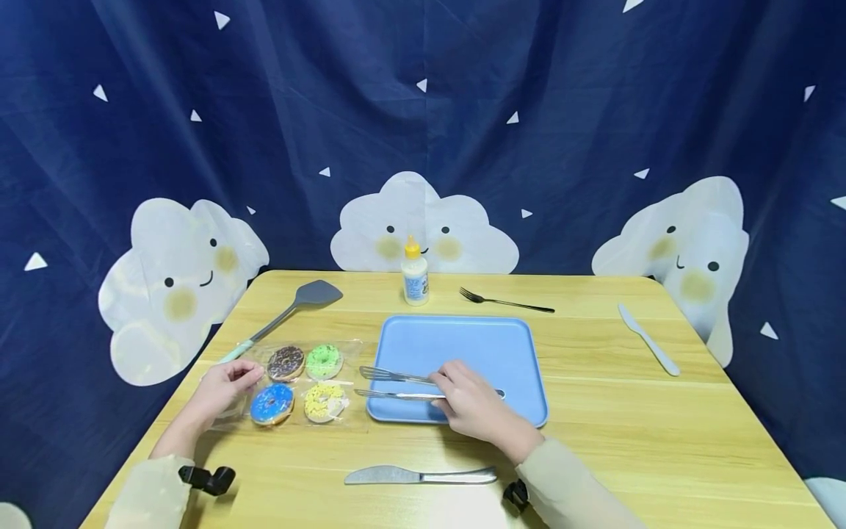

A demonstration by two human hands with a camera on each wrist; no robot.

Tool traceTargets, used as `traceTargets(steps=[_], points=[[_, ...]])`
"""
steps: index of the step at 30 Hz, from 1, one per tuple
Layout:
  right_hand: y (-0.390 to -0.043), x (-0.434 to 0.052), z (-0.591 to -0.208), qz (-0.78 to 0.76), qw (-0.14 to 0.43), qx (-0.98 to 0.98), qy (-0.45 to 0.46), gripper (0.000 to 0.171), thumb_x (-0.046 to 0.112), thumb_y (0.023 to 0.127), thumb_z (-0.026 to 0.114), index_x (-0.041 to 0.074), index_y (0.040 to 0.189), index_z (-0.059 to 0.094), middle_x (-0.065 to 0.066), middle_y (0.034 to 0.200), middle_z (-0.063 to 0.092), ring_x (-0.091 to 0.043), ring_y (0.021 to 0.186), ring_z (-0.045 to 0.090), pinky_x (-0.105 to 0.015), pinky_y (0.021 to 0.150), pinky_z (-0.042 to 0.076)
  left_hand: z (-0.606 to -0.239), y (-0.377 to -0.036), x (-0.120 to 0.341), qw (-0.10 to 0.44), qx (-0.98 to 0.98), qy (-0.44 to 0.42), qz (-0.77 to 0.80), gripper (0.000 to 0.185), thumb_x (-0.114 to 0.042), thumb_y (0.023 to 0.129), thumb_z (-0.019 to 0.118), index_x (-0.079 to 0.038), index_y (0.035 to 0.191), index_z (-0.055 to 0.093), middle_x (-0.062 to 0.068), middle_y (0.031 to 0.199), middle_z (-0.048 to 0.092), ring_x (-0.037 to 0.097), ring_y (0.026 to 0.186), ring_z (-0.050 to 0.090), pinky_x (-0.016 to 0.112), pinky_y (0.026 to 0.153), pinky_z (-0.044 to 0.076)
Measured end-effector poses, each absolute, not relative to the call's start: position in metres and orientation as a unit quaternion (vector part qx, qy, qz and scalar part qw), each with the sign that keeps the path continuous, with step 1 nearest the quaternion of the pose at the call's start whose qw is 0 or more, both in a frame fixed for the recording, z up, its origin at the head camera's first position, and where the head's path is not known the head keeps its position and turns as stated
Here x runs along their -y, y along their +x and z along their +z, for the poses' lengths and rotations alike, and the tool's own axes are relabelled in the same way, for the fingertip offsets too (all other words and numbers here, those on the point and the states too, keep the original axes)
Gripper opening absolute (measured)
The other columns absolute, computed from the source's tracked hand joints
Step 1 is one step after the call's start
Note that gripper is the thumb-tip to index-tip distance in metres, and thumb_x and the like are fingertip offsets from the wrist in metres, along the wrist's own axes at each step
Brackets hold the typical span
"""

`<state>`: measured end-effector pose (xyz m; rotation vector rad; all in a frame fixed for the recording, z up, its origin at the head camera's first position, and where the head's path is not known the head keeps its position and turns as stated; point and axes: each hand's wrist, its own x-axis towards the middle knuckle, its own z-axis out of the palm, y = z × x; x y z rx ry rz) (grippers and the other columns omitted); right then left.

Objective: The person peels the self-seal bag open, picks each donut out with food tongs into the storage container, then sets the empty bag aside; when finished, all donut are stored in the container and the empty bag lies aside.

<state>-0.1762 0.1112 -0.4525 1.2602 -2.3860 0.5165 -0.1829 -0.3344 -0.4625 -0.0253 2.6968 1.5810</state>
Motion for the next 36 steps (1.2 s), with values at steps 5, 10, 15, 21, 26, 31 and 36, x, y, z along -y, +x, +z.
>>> traceTargets(steps=[5,10,15,21,26,31,36], points=[[-0.18,-0.104,-0.456,0.166,0.198,0.851,0.457,0.029,0.01,0.079,0.072,0.0,0.104,0.062,-0.001,0.09,0.052,-0.013,0.08,0.047,-0.023,0.068,0.045,-0.461,-0.184,0.334,0.008,-0.863,-0.011,0.505,0.036,-0.026,0.092,0.06,0.007,0.106,0.06,0.017,0.098,0.063,0.02,0.086,0.058,0.029,0.073,0.05],[-0.183,-0.099,-0.457,0.162,0.205,0.857,0.444,0.026,0.008,0.077,0.073,0.0,0.101,0.064,0.0,0.087,0.052,-0.012,0.077,0.047,-0.02,0.064,0.045,-0.46,-0.185,0.334,0.01,-0.864,-0.012,0.503,0.035,-0.025,0.092,0.06,0.006,0.106,0.06,0.017,0.099,0.063,0.022,0.086,0.058,0.03,0.074,0.05],[-0.185,-0.092,-0.455,0.157,0.196,0.868,0.428,0.022,0.006,0.079,0.072,0.002,0.1,0.066,-0.001,0.085,0.053,-0.013,0.075,0.047,-0.022,0.061,0.045,-0.461,-0.185,0.334,0.014,-0.861,-0.017,0.508,0.035,-0.025,0.092,0.059,0.007,0.107,0.059,0.018,0.098,0.062,0.022,0.084,0.059,0.03,0.072,0.051],[-0.185,-0.083,-0.452,0.15,0.16,0.89,0.399,0.019,0.007,0.082,0.069,0.004,0.1,0.067,0.0,0.083,0.051,-0.014,0.073,0.047,-0.024,0.06,0.043,-0.461,-0.184,0.335,0.016,-0.86,-0.023,0.51,0.035,-0.024,0.092,0.06,0.007,0.107,0.059,0.018,0.096,0.062,0.021,0.081,0.059,0.03,0.07,0.051],[-0.184,-0.076,-0.446,0.157,0.153,0.897,0.384,0.019,0.006,0.081,0.069,0.004,0.1,0.068,0.001,0.08,0.049,-0.013,0.071,0.045,-0.023,0.057,0.042,-0.462,-0.184,0.334,0.017,-0.854,-0.017,0.519,0.036,-0.025,0.092,0.06,0.008,0.107,0.058,0.019,0.098,0.062,0.023,0.082,0.06,0.031,0.071,0.051],[-0.183,-0.07,-0.439,0.167,0.159,0.891,0.39,0.021,0.008,0.081,0.07,0.004,0.101,0.067,0.001,0.08,0.048,-0.012,0.071,0.043,-0.024,0.057,0.042,-0.462,-0.183,0.333,0.012,-0.851,-0.016,0.525,0.037,-0.025,0.092,0.059,0.009,0.107,0.058,0.02,0.097,0.062,0.025,0.084,0.06,0.031,0.073,0.051],[-0.184,-0.064,-0.435,0.15,0.137,0.892,0.405,0.026,0.015,0.084,0.069,0.003,0.107,0.065,0.001,0.085,0.048,-0.012,0.073,0.042,-0.023,0.059,0.04,-0.462,-0.183,0.331,0.012,-0.852,-0.023,0.522,0.036,-0.025,0.092,0.06,0.008,0.107,0.058,0.019,0.096,0.062,0.025,0.084,0.06,0.03,0.072,0.051]])
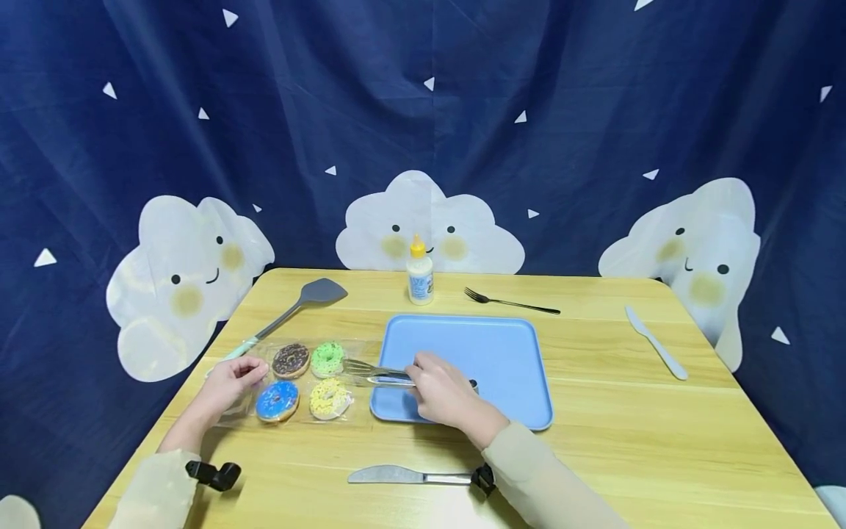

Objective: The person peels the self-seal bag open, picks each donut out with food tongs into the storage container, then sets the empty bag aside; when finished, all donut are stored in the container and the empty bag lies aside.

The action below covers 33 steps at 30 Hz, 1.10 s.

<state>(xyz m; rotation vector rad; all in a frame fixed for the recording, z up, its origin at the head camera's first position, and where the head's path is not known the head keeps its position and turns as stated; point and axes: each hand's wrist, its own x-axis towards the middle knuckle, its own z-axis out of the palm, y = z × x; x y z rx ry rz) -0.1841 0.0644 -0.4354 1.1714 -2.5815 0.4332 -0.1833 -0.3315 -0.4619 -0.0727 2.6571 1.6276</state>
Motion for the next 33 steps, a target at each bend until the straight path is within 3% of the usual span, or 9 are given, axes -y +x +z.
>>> traceTargets(steps=[7,15,23,33], points=[[-0.182,-0.068,-0.433,0.154,0.098,0.892,0.412,0.038,0.026,0.085,0.068,0.002,0.115,0.062,0.001,0.092,0.05,-0.009,0.075,0.042,-0.023,0.062,0.041,-0.464,-0.185,0.332,0.014,-0.854,-0.03,0.52,0.034,-0.024,0.093,0.059,0.007,0.105,0.059,0.018,0.096,0.061,0.025,0.086,0.057,0.03,0.072,0.05],[-0.184,-0.067,-0.432,0.147,0.067,0.878,0.45,0.046,0.029,0.083,0.07,0.002,0.119,0.06,0.001,0.096,0.049,-0.01,0.079,0.043,-0.022,0.065,0.043,-0.465,-0.186,0.333,0.012,-0.85,-0.035,0.525,0.03,-0.021,0.093,0.058,0.008,0.103,0.058,0.015,0.091,0.06,0.019,0.079,0.055,0.028,0.067,0.049],[-0.188,-0.061,-0.433,0.1,0.074,0.873,0.472,0.048,0.028,0.083,0.07,0.004,0.123,0.058,0.0,0.102,0.051,-0.014,0.089,0.047,-0.026,0.074,0.045,-0.469,-0.187,0.331,0.015,-0.846,-0.041,0.531,0.031,-0.02,0.092,0.06,0.009,0.104,0.058,0.013,0.092,0.061,0.016,0.082,0.056,0.025,0.07,0.05],[-0.189,-0.058,-0.437,0.047,0.071,0.864,0.496,0.05,0.029,0.083,0.07,0.004,0.125,0.056,-0.001,0.102,0.051,-0.014,0.086,0.047,-0.023,0.069,0.045,-0.471,-0.186,0.33,0.014,-0.848,-0.038,0.528,0.032,-0.022,0.092,0.061,0.009,0.102,0.059,0.016,0.092,0.061,0.016,0.079,0.056,0.025,0.067,0.049]])
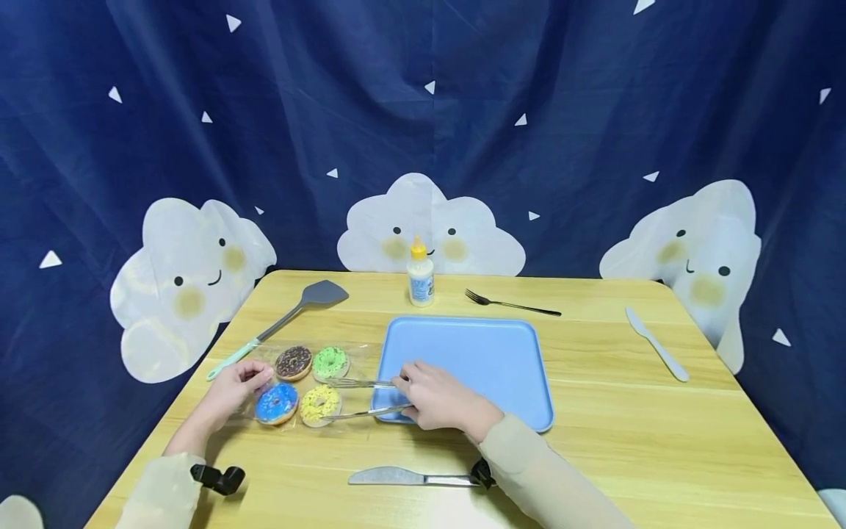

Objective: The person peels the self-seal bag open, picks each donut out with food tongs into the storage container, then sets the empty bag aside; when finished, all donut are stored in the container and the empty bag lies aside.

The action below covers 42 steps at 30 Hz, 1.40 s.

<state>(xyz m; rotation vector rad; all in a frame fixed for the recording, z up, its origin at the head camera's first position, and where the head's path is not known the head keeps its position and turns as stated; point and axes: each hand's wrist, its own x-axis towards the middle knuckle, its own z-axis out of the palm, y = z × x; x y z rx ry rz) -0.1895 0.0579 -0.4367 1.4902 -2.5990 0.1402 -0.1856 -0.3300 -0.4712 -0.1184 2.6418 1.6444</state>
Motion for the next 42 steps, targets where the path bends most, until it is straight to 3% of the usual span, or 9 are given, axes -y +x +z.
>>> traceTargets(steps=[28,42], points=[[-0.193,-0.044,-0.44,0.068,0.024,0.869,0.49,0.052,0.027,0.081,0.07,0.007,0.127,0.056,0.002,0.103,0.051,-0.009,0.085,0.047,-0.023,0.075,0.047,-0.472,-0.183,0.324,0.034,-0.864,-0.024,0.502,0.029,-0.022,0.092,0.06,0.006,0.1,0.061,0.01,0.095,0.061,0.016,0.085,0.053,0.024,0.071,0.047],[-0.193,-0.048,-0.444,0.111,0.035,0.855,0.506,0.044,0.019,0.082,0.067,0.004,0.123,0.058,0.007,0.087,0.04,-0.006,0.073,0.038,-0.017,0.062,0.037,-0.474,-0.182,0.33,0.023,-0.86,-0.035,0.509,0.033,-0.025,0.092,0.059,0.007,0.104,0.06,0.013,0.1,0.061,0.014,0.085,0.054,0.024,0.071,0.047]])
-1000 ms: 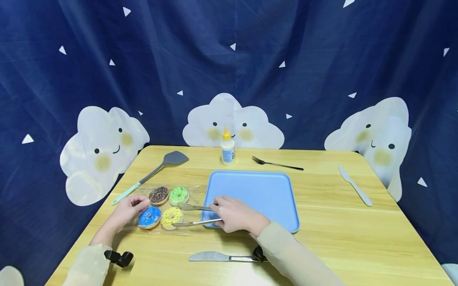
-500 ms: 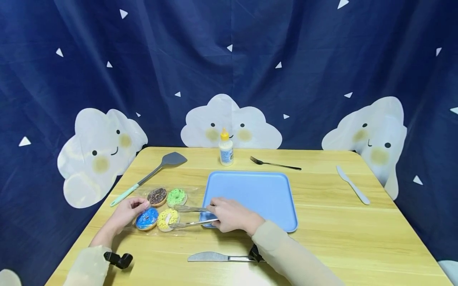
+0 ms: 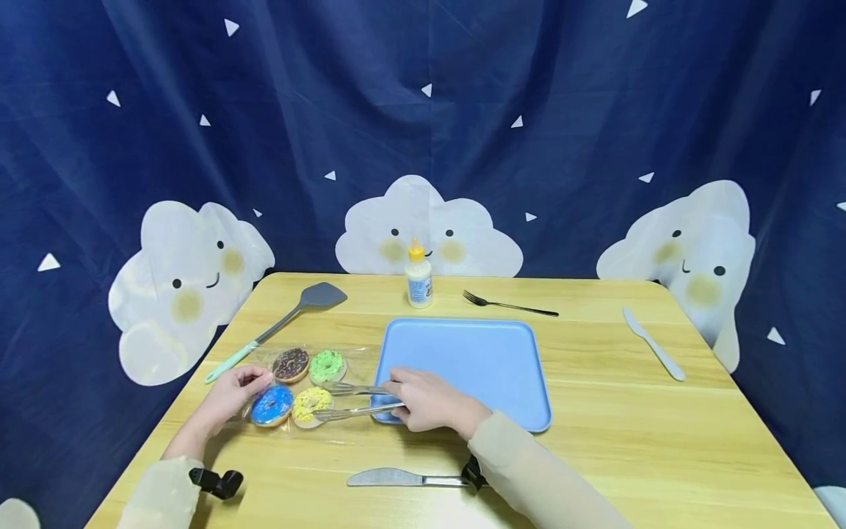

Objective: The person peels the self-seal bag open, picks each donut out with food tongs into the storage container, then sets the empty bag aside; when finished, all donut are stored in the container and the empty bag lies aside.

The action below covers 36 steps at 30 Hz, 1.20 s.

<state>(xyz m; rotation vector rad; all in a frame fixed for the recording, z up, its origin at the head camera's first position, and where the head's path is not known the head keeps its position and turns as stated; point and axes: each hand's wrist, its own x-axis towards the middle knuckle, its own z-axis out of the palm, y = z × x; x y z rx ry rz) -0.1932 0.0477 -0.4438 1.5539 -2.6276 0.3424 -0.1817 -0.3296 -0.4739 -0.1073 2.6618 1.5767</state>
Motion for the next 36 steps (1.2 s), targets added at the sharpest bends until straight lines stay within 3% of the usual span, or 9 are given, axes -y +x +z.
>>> traceTargets(steps=[6,21,36], points=[[-0.19,-0.058,-0.44,0.112,0.051,0.854,0.506,0.043,0.019,0.083,0.067,0.002,0.122,0.058,0.005,0.085,0.037,-0.007,0.07,0.036,-0.017,0.058,0.035,-0.474,-0.181,0.332,0.02,-0.859,-0.029,0.511,0.035,-0.025,0.092,0.059,0.008,0.104,0.06,0.015,0.099,0.061,0.012,0.082,0.054,0.023,0.07,0.047],[-0.188,-0.109,-0.437,0.116,0.154,0.841,0.506,0.043,0.013,0.077,0.071,-0.003,0.115,0.06,0.001,0.086,0.039,-0.009,0.068,0.034,-0.019,0.057,0.036,-0.473,-0.181,0.333,0.025,-0.856,-0.037,0.515,0.035,-0.025,0.093,0.059,0.007,0.105,0.06,0.012,0.094,0.062,0.014,0.079,0.055,0.025,0.067,0.049],[-0.18,-0.16,-0.43,0.131,0.198,0.846,0.477,0.044,0.009,0.073,0.073,0.0,0.114,0.06,0.001,0.088,0.044,-0.005,0.065,0.034,-0.021,0.057,0.037,-0.474,-0.182,0.334,0.03,-0.858,-0.042,0.511,0.035,-0.027,0.092,0.059,0.006,0.105,0.06,0.012,0.096,0.062,0.014,0.081,0.055,0.024,0.069,0.049]])
